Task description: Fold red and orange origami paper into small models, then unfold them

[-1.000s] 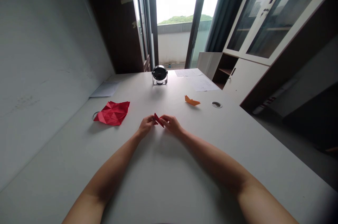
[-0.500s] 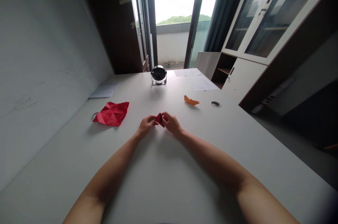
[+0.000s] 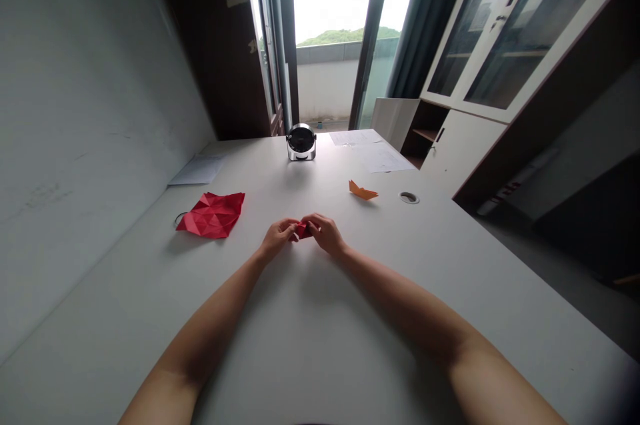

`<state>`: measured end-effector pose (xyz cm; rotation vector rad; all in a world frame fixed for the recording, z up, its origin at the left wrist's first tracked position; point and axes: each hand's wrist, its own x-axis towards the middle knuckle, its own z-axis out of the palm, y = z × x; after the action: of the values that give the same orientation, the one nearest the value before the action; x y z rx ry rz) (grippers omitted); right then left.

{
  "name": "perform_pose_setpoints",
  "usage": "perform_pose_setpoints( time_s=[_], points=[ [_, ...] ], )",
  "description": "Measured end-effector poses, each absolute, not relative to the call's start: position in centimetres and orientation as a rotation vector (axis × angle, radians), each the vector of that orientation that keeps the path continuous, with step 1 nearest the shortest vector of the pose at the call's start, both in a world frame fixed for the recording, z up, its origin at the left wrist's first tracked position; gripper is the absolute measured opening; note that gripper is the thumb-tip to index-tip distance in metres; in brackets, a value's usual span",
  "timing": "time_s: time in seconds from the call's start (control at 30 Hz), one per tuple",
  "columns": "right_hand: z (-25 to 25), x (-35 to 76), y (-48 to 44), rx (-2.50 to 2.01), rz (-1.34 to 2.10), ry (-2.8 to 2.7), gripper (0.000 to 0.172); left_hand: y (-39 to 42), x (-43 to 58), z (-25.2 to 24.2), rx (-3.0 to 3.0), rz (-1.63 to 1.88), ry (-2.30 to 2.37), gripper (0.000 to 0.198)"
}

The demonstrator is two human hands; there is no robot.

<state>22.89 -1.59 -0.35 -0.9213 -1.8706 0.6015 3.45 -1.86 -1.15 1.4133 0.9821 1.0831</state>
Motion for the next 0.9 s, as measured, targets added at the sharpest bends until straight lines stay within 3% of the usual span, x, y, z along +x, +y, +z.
perform_pose_setpoints(
  time_s=[0.5,0.63,0.9],
  points=[
    [-0.9,22.8,-1.5,-0.989,0.715,-1.796,0.028,-1.6,3.2,-1.7,1.366,1.162,0.991,0.032],
    [-1.5,22.8,-1.0,-1.037,0.724,-1.881,0.036,-1.3,3.1,-2.1,1.363,1.205,1.028,0.031],
    [-2.3,22.4,-0.7,-1.034,0.824,-1.821,0.018,-1.4,3.3,-2.0,1.370,1.204,0.998,0.033]
  ],
)
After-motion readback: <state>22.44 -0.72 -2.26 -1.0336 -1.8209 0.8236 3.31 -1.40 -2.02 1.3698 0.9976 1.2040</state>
